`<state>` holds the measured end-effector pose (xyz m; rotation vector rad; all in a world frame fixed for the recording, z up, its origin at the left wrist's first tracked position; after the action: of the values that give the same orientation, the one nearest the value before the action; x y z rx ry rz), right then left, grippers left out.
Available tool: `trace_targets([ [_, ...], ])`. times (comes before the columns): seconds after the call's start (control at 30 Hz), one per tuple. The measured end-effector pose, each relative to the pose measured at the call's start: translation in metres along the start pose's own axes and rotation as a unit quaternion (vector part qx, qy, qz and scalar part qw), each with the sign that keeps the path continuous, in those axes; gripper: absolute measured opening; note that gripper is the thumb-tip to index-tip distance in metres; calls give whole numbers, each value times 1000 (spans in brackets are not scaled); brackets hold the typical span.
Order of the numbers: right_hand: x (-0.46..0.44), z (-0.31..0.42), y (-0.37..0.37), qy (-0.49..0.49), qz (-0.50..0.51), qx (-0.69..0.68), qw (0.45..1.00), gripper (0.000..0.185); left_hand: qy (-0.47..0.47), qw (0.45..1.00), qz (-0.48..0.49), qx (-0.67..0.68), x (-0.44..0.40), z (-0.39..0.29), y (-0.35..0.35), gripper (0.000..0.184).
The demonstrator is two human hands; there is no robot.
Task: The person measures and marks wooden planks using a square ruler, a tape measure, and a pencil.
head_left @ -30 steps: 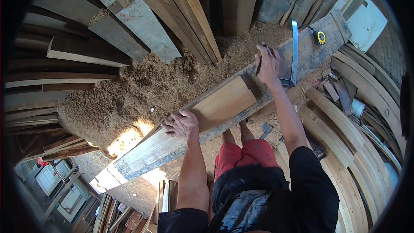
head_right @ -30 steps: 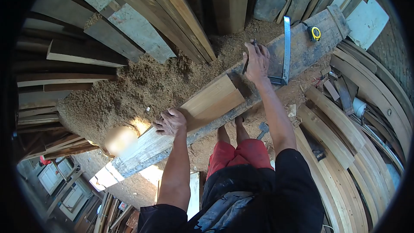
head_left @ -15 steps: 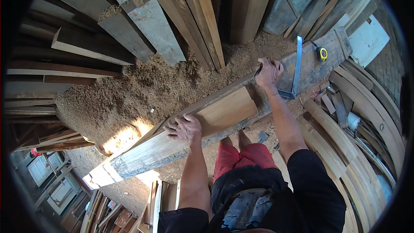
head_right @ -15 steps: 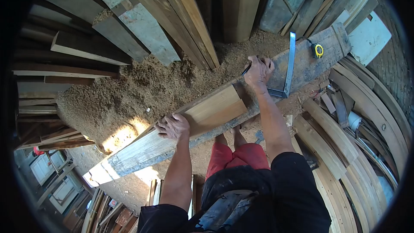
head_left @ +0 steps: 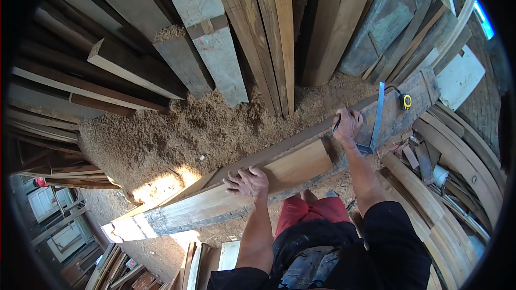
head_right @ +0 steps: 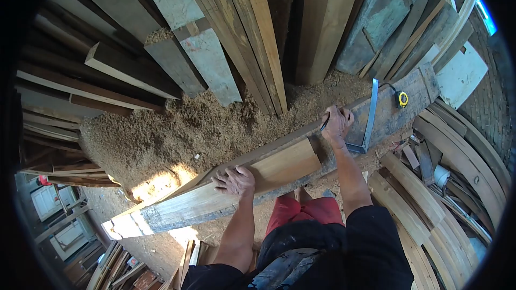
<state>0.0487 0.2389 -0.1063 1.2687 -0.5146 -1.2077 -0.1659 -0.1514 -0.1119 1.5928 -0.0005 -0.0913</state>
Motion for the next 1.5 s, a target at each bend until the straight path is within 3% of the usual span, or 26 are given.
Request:
trace_targets([
  [0.13,-2,7,3,48,23,36,998,12,12,999,31,9,-2,-3,7,53],
  [0.67,-12,5,14,-29,60,13,998,24,29,998,51,-16,0,-1,7,52],
  [0.7,-13,7,21,2,18,-7,1000,24,34,997,64,-22,0,-3,8,54],
  [0.8,-17,-12,11,-52,92,-67,992,26,54,993,98,-37,-1,-8,11,59],
  [0.83,-28,-21,21,-81,117,-155,978,32,53,992,104,-38,-1,-11,15,59],
  [0.97,-119,-95,142,-45,-101,-36,993,39,51,993,88,-52,-2,2,-1,57],
  [1.0,-134,-134,145,-98,-56,32,993,45,55,994,80,-52,-4,1,-1,55],
  [1.03,-142,-176,145,-146,-8,99,984,52,57,988,133,-54,-6,-7,2,57],
  [1.1,-144,-249,132,-180,25,197,963,71,34,994,101,-12,-13,-42,5,59],
  [1.2,-111,-335,56,-189,144,70,969,86,-34,994,77,73,-19,-113,3,64],
  [1.3,-118,-320,67,-230,209,36,950,89,-120,981,102,114,10,-202,21,62],
  [1.4,-128,-302,72,-179,250,132,942,83,-247,948,87,180,46,-272,35,56],
  [1.43,-139,-291,78,-181,208,67,959,75,-301,931,96,184,57,-294,44,55],
  [1.5,-150,-267,88,-183,130,-62,972,60,-192,876,346,276,75,-317,27,62],
])
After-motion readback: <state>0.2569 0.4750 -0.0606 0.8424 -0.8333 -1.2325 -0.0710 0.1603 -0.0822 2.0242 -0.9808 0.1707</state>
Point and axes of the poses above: each hand's wrist, its own x-axis away from the middle knuckle, its own y-axis out of the back of the hand, z = x × y, the point moved 9 cm from there along -x, towards the middle knuckle, and after that the axes turned 7 degrees about -z, right-handed, at the moved point
